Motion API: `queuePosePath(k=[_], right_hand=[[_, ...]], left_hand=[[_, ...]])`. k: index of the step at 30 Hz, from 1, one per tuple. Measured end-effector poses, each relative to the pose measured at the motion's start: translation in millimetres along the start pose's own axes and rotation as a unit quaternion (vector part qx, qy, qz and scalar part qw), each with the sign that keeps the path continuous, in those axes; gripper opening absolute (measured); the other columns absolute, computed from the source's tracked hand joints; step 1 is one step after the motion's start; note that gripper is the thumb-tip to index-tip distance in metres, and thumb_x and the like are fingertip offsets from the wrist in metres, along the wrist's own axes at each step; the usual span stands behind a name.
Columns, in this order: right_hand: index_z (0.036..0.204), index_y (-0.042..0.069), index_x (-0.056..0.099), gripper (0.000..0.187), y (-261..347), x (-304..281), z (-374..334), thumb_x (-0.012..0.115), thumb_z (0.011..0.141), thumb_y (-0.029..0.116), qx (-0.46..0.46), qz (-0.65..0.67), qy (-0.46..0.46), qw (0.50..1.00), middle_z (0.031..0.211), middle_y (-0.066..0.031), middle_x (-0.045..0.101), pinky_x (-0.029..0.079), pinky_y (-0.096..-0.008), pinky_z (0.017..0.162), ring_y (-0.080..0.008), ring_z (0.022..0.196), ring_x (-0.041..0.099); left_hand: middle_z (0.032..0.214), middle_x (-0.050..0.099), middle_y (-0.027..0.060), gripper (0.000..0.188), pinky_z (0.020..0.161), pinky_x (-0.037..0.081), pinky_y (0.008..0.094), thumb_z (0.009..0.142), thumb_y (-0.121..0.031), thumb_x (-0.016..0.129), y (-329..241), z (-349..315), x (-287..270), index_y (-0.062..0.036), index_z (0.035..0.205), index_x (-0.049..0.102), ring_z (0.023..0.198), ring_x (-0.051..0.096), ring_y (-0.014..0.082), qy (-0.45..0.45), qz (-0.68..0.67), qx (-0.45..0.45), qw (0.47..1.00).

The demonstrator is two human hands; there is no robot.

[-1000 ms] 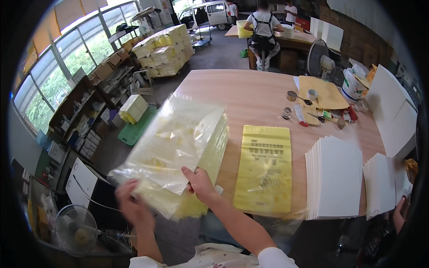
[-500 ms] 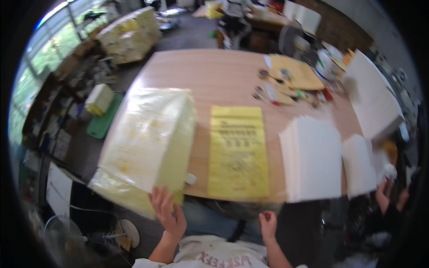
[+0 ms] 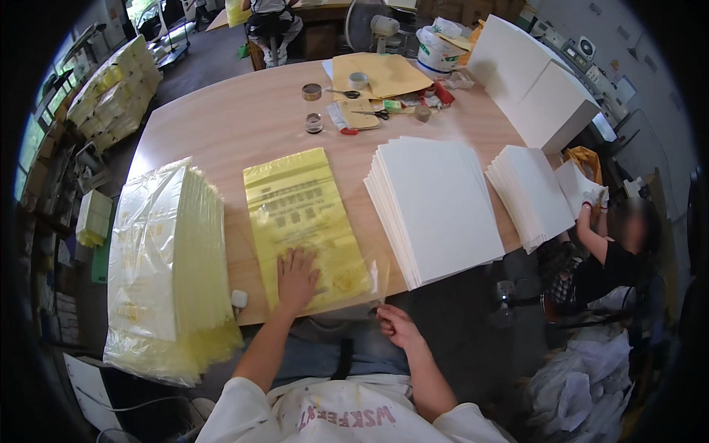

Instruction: The person repeatedly picks up white rectangular sheets and inserts them into yellow plastic bags on a table. The person then places the filled bags into a stack. The task continues throughout the clip.

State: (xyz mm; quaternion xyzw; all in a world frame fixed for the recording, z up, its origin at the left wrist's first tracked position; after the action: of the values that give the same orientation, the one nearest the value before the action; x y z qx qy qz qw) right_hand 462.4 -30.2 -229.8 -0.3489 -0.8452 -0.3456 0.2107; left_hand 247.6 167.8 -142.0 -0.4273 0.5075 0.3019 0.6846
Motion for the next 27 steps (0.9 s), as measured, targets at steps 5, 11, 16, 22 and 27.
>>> queuePosePath(k=[5,11,16,22,27], right_hand=[[0.109,0.013,0.066,0.019,-12.3,54.2,17.0,0.070,0.091,0.013,0.018,0.002,0.027,0.999,0.085,0.0013,0.066,0.039,-0.0201,0.052,-0.0064,0.065,0.056],[0.104,0.012,0.067,0.011,-25.2,63.7,32.5,0.066,0.093,0.012,0.013,0.128,0.040,0.991,0.090,-0.0028,0.069,0.045,-0.0232,0.056,-0.0112,0.068,0.059],[0.099,0.008,0.066,0.006,-3.2,67.2,2.5,0.065,0.094,0.010,-0.052,0.004,-0.073,0.996,0.081,-0.0011,0.065,0.042,-0.0200,0.051,-0.0101,0.061,0.057],[0.089,0.009,0.067,0.007,19.0,74.5,-6.7,0.068,0.094,0.014,-0.148,-0.175,-0.041,0.973,0.075,0.0014,0.065,0.038,-0.0178,0.050,-0.0035,0.059,0.053],[0.085,0.006,0.064,0.016,50.5,74.3,-18.4,0.074,0.088,0.018,-0.302,-0.411,-0.129,0.850,0.071,-0.0030,0.062,0.044,-0.0271,0.055,-0.0114,0.059,0.054]], left_hand=[[0.153,0.037,0.0161,0.049,0.118,0.016,0.0554,0.094,-0.026,0.056,51.4,10.7,-13.3,-0.0151,0.141,0.051,0.142,0.029,0.0380,-0.006,0.011,-0.041,0.999],[0.118,0.062,0.0167,0.038,0.094,0.046,0.0447,0.088,-0.008,0.061,-25.7,-26.6,-43.6,-0.0084,0.126,0.059,0.112,0.057,0.0367,-0.040,-0.222,-0.018,0.974],[0.096,0.068,0.0131,0.023,0.078,0.051,0.0387,0.086,-0.011,0.069,-86.7,-54.4,-17.4,-0.0031,0.108,0.067,0.091,0.063,0.0298,0.102,-0.319,0.011,0.942],[0.091,0.066,0.0039,0.018,0.073,0.048,0.0277,0.093,-0.020,0.069,-89.6,-66.7,28.9,-0.0033,0.096,0.065,0.085,0.059,0.0097,0.265,-0.588,-0.132,0.753],[0.074,0.061,-0.0002,0.017,0.076,0.045,0.0246,0.099,-0.022,0.059,-52.1,-52.4,3.5,-0.0065,0.093,0.062,0.077,0.057,0.0098,0.149,-0.748,-0.228,0.605]])
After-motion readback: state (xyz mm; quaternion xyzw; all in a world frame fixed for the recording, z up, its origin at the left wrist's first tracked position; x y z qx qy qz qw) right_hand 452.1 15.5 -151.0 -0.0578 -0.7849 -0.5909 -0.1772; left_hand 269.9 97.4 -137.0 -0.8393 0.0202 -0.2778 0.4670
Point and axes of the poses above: each hand's wrist, its own z-axis towards the middle knuckle, its own x-axis out of the palm, y = z × x, the point moved 8 cm from there along z, towards the middle knuckle
